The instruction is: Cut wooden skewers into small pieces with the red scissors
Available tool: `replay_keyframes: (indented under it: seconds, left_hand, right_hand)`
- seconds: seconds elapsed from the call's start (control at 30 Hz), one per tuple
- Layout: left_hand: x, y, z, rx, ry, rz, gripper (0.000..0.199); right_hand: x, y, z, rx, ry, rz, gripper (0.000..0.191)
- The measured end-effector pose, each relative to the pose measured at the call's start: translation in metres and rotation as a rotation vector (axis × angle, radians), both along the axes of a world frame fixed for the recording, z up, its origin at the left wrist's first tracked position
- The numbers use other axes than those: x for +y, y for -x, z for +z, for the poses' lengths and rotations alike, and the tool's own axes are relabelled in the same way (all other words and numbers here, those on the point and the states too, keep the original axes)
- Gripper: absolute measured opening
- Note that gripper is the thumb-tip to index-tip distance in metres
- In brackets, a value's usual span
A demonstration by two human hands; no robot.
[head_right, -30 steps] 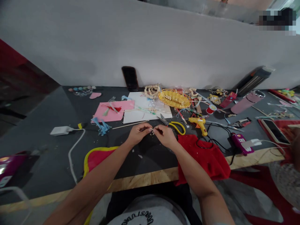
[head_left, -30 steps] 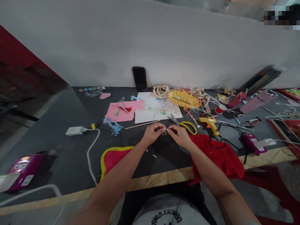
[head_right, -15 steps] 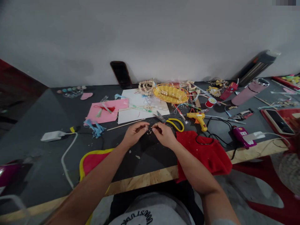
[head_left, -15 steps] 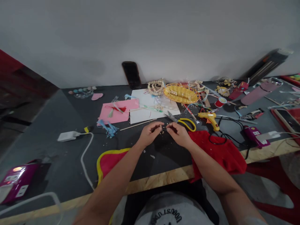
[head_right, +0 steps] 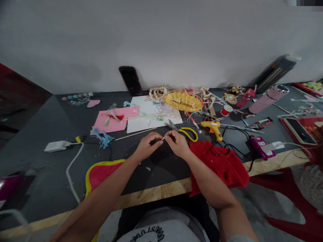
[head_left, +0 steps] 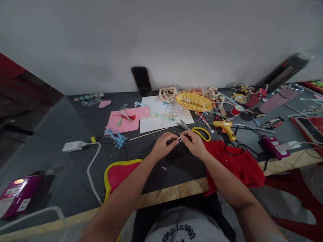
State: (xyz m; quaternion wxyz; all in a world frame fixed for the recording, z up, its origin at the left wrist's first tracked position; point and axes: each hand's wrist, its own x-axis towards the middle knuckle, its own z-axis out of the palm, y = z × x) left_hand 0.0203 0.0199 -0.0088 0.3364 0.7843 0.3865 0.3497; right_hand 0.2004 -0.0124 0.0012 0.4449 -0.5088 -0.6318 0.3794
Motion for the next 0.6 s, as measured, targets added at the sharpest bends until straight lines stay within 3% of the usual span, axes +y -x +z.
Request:
replay_keyframes:
  seconds: [0.27, 0.6]
  left_hand:
    - [0.0008, -0.0011, 0.0009, 0.024, -0.195, -0.046, 0.013]
    - [0.0020, -0.0007, -0.0015, -0.021, -0.163, -0.016, 0.013]
  right_hand:
    - [0.0019, -0.0024, -0.0031, 0.002, 0.036, 0.089, 0.021]
    - [0.0022, -0.0031, 0.0004, -0.027, 0.027, 0.093, 0.023]
